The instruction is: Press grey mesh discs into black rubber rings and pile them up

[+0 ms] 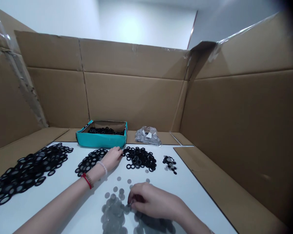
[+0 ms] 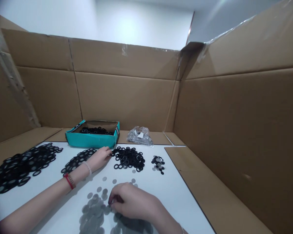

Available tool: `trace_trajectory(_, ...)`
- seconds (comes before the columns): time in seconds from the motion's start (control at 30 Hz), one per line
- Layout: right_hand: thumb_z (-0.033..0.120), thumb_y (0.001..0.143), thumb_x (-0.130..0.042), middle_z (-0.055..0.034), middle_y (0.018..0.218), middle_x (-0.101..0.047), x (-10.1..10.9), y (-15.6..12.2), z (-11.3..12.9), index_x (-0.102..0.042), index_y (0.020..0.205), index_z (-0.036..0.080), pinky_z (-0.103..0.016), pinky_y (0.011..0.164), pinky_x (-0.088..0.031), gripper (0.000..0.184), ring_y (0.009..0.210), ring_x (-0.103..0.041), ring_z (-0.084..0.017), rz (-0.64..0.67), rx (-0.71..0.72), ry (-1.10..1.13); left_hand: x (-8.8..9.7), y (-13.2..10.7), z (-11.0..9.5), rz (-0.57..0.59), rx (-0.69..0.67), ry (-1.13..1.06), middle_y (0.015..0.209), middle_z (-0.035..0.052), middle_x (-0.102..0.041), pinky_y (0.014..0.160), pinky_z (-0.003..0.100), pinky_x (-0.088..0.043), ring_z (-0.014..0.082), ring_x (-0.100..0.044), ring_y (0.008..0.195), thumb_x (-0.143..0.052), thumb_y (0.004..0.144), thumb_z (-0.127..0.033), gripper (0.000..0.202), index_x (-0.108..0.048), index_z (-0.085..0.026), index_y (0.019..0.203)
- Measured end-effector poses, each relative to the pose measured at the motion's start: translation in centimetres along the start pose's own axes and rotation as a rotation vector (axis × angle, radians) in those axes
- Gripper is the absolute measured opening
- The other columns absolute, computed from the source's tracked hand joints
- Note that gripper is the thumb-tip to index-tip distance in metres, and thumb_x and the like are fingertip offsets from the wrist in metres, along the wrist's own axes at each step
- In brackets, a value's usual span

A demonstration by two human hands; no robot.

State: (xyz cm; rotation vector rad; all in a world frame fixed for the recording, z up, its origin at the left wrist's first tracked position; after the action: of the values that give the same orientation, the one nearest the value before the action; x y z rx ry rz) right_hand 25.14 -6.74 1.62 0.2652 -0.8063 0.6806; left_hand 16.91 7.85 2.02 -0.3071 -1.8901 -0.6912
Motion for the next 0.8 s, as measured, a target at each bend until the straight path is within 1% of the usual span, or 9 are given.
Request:
trace_trajectory(0.13, 0.015, 0.078, -0.054, -0.0017, 0.079, -0.062, 0.8, 0.1, -0.1, -0.068, 0.087, 0.021, -0.02, 0.059, -0.041, 0.018, 0.068, -0.055, -0.014, -0.045, 0.038, 0.02, 0.4, 0.1, 0.7, -0.002, 0.051, -0.127, 0.083, 0.0108, -0.058, 0.083, 0.038, -0.039, 0.0256, -0.053, 0.087, -0.047, 0.079, -0.017, 0.015, -0.061, -0.015, 0.073)
trace_trajectory(0.23, 0.014, 0.078, -0.055, -0.0025, 0.085, -0.061, 1.7, 0.3, -0.1, -0.07, 0.084, 0.021, -0.022, 0.065, -0.044, 0.017, 0.071, -0.057, -0.014, -0.118, 0.044, 0.087, 0.6, -0.3, 0.4, 0.004, 0.109, -0.261, 0.086, 0.0107, -0.06, 0.079, 0.036, -0.042, 0.0238, -0.055, 0.086, -0.045, 0.08, -0.021, 0.018, -0.061, -0.014, 0.078)
trace_trajectory(0.33, 0.019, 0.081, -0.054, -0.0039, 0.092, -0.059, 3.4, 0.7, -0.2, -0.07, 0.085, 0.021, -0.024, 0.069, -0.047, 0.017, 0.076, -0.058, -0.015, -0.26, 0.045, 0.277, 0.5, -1.5, -1.3, 0.081, 0.141, -0.423, 0.078, 0.008, -0.064, 0.065, 0.03, -0.047, 0.0193, -0.06, 0.072, -0.04, 0.083, -0.029, 0.026, -0.061, -0.013, 0.081)
trace_trajectory(0.4, 0.025, 0.081, -0.055, -0.0035, 0.09, -0.058, 4.3, 0.9, -0.7, -0.069, 0.088, 0.021, -0.026, 0.069, -0.049, 0.016, 0.074, -0.06, -0.014, -0.365, 0.032, 0.468, 0.6, -2.9, -3.1, 0.161, 0.14, -0.542, 0.072, 0.0056, -0.064, 0.061, 0.026, -0.048, 0.0168, -0.06, 0.067, -0.041, 0.083, -0.031, 0.028, -0.062, -0.013, 0.077)
trace_trajectory(0.43, 0.028, 0.08, -0.056, -0.0027, 0.087, -0.058, 4.7, 1.0, -1.1, -0.068, 0.091, 0.02, -0.027, 0.069, -0.05, 0.017, 0.071, -0.06, -0.014, -0.415, 0.018, 0.563, 0.7, -3.7, -4.0, 0.2, 0.145, -0.627, 0.072, 0.0046, -0.064, 0.062, 0.025, -0.048, 0.0158, -0.061, 0.068, -0.042, 0.083, -0.032, 0.028, -0.062, -0.014, 0.076)
trace_trajectory(0.5, 0.033, 0.076, -0.062, -0.0003, 0.079, -0.058, 5.0, 1.1, -2.0, -0.063, 0.097, 0.019, -0.028, 0.067, -0.049, 0.025, 0.065, -0.06, -0.013, -0.5, -0.018, 0.708, 0.6, -5.5, -5.3, 0.268, 0.235, -0.992, 0.077, 0.005, -0.065, 0.071, 0.027, -0.049, 0.016, -0.061, 0.075, -0.049, 0.082, -0.033, 0.024, -0.063, -0.014, 0.08)
trace_trajectory(0.53, 0.035, 0.074, -0.064, 0.0008, 0.074, -0.058, 5.0, 1.2, -2.3, -0.061, 0.098, 0.018, -0.028, 0.067, -0.049, 0.03, 0.064, -0.06, -0.013, -0.518, -0.035, 0.753, 0.8, -6.3, -5.8, 0.268, 0.277, -1.127, 0.08, 0.0052, -0.065, 0.075, 0.028, -0.048, 0.0164, -0.061, 0.077, -0.052, 0.08, -0.034, 0.023, -0.064, -0.014, 0.081)
trace_trajectory(0.63, 0.041, 0.07, -0.068, 0.0013, 0.069, -0.059, 4.3, 1.6, -2.6, -0.062, 0.096, 0.016, -0.027, 0.064, -0.048, 0.037, 0.061, -0.059, -0.012, -0.484, -0.069, 0.802, 1.0, -7.7, -7.0, 0.276, 0.316, -1.329, 0.085, 0.0064, -0.065, 0.083, 0.031, -0.047, 0.0183, -0.061, 0.082, -0.057, 0.078, -0.034, 0.021, -0.064, -0.014, 0.082)
trace_trajectory(0.8, 0.046, 0.067, -0.069, -0.0001, 0.069, -0.063, 3.5, 1.8, -3.0, -0.065, 0.087, 0.016, -0.028, 0.064, -0.048, 0.036, 0.059, -0.058, -0.013, -0.446, -0.126, 0.801, 0.7, -8.0, -7.2, 0.222, 0.313, -1.368, 0.084, 0.0053, -0.063, 0.084, 0.033, -0.046, 0.0187, -0.061, 0.082, -0.057, 0.079, -0.034, 0.019, -0.06, -0.016, 0.082)
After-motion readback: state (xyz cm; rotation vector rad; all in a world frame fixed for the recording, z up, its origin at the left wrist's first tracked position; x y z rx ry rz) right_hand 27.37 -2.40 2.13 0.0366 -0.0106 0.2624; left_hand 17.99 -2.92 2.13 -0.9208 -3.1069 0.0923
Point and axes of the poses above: each hand's wrist, its own y-axis towards the middle knuckle, its own x-axis out of the back of the hand, z = x × y, the point moved 10 cm from there along y, towards the middle knuckle
